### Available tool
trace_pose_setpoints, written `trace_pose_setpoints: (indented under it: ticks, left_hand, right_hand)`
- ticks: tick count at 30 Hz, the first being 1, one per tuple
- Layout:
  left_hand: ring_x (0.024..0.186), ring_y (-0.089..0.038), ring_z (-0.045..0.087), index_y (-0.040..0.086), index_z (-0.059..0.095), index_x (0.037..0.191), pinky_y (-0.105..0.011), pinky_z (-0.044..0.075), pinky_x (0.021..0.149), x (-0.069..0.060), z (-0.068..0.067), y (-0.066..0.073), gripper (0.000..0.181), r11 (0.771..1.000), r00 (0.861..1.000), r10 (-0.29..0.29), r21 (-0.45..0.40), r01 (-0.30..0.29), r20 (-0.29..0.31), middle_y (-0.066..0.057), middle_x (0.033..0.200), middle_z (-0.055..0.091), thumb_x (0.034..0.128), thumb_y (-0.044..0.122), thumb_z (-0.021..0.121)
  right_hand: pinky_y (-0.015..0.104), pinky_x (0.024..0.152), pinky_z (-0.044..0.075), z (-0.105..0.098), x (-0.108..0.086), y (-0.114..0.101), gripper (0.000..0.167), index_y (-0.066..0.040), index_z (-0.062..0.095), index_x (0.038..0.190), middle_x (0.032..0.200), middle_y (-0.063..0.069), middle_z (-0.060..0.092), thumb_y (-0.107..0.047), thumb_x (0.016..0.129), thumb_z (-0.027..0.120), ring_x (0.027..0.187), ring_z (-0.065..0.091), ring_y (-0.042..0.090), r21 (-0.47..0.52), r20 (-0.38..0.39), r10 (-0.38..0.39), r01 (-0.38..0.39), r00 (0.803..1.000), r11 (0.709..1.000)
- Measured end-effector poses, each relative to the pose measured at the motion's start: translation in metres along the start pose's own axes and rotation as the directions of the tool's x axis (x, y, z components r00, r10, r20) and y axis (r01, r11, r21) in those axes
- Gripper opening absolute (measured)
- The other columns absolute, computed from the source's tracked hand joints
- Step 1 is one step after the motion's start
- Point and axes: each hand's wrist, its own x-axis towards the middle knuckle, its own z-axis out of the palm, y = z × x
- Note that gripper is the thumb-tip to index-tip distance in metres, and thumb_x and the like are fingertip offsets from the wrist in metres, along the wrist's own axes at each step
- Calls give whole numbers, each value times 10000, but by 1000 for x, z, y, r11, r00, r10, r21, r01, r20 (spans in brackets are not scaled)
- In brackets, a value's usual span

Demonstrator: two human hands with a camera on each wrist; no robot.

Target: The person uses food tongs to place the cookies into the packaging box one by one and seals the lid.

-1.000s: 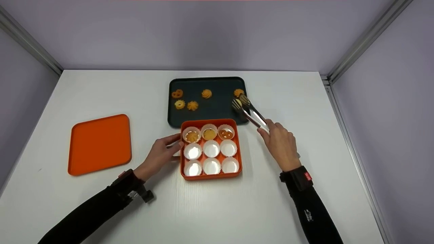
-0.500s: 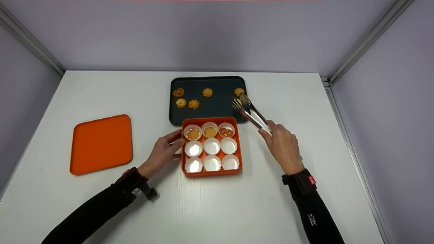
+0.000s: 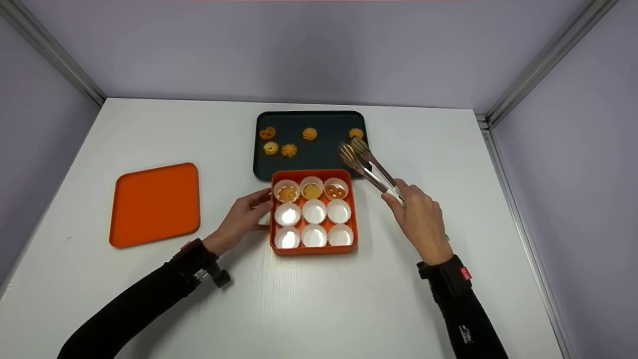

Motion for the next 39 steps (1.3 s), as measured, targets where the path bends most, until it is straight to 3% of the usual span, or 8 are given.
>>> trace_pose_setpoints:
  ticks: [7,14,21,30,35,39]
  left_hand:
    - [1346,-308,557,42,431,1575,-425,641,806,2,0,-3,570,1000,1000,17,-22,-17,-1,-169,1527,523,1034,169,556]
    - [1334,-284,568,55,416,1585,-412,637,824,1,1,0,565,999,1000,23,-22,-23,4,-149,1520,534,1049,170,553]
    - [1356,-277,551,78,429,1582,-374,634,831,1,2,1,580,999,1000,23,36,-22,-19,-131,1523,536,1031,192,569]
    - [1356,-277,550,56,405,1591,-402,626,865,-1,-1,0,581,1000,1000,11,-28,-10,15,-158,1532,515,1043,180,550]
    - [1309,-258,583,34,406,1584,-383,623,877,-1,-1,-2,577,999,999,34,-32,-33,8,-170,1504,538,1047,175,562]
    - [1282,-242,594,73,399,1597,-406,639,816,-3,-1,-2,588,999,999,28,-42,-28,14,-145,1503,546,1049,203,568]
  right_hand:
    - [399,525,462,-4,-8,-15,489,68,674,1299,844,186,677,-233,932,790,611,509,225,16,12,-41,41,999,999]
    - [301,508,398,-6,-14,-27,497,32,670,1330,780,106,645,-256,941,783,602,456,193,54,72,-45,41,996,998]
    - [258,492,423,-7,-22,-39,485,-23,678,1346,913,115,729,-215,919,807,655,518,190,94,138,-73,60,988,994]
    - [260,559,474,2,-32,-55,489,-72,673,1377,1015,64,742,-282,948,776,735,564,160,107,257,-89,63,962,992]
    - [239,558,457,8,-34,-59,506,-121,669,1394,916,-15,691,-311,940,782,685,523,100,85,293,-149,130,944,988]
    - [245,576,483,11,-35,-61,528,-95,659,1401,917,0,680,-295,931,794,687,539,76,60,311,-184,173,932,983]
